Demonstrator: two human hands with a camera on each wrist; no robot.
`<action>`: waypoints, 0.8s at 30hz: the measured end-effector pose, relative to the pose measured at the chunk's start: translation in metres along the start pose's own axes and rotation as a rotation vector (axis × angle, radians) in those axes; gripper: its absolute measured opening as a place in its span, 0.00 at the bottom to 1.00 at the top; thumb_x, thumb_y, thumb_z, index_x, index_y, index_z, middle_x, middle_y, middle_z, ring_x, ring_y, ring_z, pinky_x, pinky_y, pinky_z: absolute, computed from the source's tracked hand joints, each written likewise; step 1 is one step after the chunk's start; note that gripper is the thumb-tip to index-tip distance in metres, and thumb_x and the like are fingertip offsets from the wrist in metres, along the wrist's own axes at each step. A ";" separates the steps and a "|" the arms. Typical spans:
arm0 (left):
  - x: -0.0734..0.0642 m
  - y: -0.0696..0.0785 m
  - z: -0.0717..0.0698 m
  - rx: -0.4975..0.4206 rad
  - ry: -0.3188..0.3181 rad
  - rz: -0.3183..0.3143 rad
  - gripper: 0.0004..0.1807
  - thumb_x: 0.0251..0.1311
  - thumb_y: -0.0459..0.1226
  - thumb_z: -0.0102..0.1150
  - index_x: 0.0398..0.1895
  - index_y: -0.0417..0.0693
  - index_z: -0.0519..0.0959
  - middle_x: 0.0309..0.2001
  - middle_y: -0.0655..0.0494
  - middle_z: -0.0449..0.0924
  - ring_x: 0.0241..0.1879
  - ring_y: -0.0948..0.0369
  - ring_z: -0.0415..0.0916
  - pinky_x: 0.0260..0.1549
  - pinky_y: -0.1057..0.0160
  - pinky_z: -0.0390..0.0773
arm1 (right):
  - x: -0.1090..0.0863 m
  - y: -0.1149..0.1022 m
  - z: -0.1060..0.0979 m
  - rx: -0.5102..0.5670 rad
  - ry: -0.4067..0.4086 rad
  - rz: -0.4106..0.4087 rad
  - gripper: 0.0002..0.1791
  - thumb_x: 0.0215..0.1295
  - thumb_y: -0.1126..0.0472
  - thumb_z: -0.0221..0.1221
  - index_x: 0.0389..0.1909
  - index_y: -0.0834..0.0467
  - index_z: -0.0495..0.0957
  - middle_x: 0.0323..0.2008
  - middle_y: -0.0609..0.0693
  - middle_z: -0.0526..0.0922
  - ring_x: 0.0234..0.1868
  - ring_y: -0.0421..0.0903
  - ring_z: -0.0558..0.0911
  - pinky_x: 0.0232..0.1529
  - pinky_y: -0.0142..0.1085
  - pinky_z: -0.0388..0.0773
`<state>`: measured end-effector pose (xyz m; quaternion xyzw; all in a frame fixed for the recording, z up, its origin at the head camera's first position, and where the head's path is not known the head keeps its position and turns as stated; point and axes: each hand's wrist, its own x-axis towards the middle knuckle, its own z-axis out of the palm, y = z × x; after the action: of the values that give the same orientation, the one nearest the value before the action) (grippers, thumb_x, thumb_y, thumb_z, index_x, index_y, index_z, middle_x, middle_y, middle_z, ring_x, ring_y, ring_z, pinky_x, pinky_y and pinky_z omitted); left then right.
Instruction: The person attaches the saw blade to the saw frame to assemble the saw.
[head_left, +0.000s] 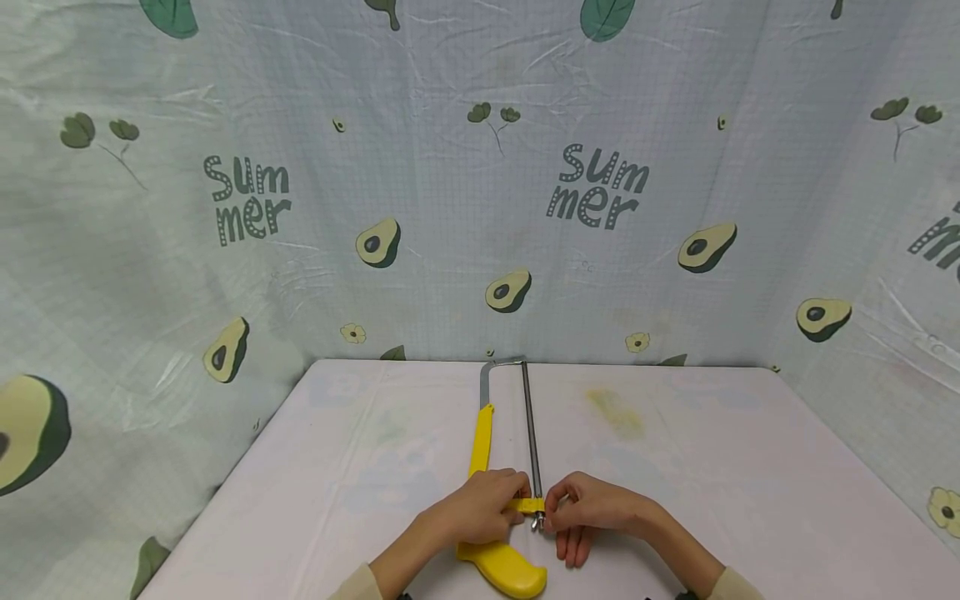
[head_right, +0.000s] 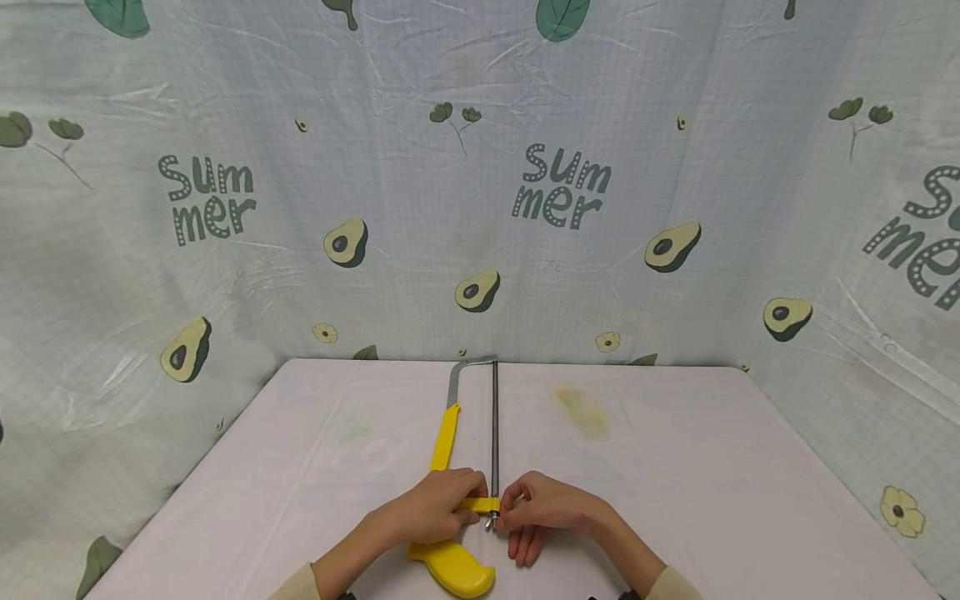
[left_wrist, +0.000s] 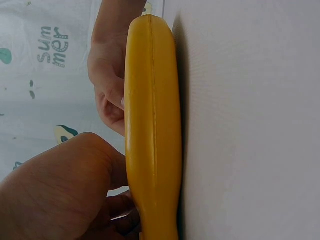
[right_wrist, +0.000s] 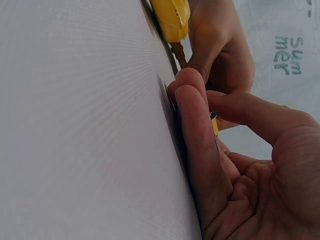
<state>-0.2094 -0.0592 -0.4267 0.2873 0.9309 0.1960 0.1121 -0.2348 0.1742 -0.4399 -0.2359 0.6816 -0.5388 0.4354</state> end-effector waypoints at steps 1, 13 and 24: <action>0.000 0.000 0.000 -0.002 0.000 0.000 0.07 0.67 0.40 0.65 0.44 0.58 0.77 0.37 0.69 0.76 0.35 0.70 0.69 0.44 0.70 0.75 | 0.000 0.000 0.000 -0.002 0.000 -0.001 0.08 0.70 0.60 0.60 0.40 0.62 0.78 0.23 0.49 0.87 0.20 0.37 0.86 0.23 0.30 0.82; 0.000 0.001 -0.001 -0.010 -0.002 0.003 0.06 0.68 0.39 0.64 0.44 0.58 0.77 0.36 0.69 0.75 0.35 0.70 0.69 0.44 0.70 0.74 | 0.000 0.001 -0.002 0.004 -0.022 -0.012 0.09 0.70 0.61 0.60 0.41 0.63 0.78 0.24 0.49 0.87 0.20 0.37 0.86 0.24 0.31 0.82; 0.005 0.002 -0.001 -0.001 0.008 0.000 0.06 0.68 0.39 0.65 0.43 0.58 0.77 0.35 0.69 0.75 0.35 0.71 0.69 0.43 0.71 0.74 | 0.002 0.004 -0.010 0.007 -0.035 -0.014 0.08 0.71 0.61 0.60 0.41 0.63 0.78 0.24 0.49 0.88 0.21 0.38 0.87 0.25 0.31 0.83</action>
<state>-0.2124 -0.0553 -0.4256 0.2865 0.9312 0.1976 0.1083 -0.2435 0.1792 -0.4435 -0.2482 0.6703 -0.5400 0.4443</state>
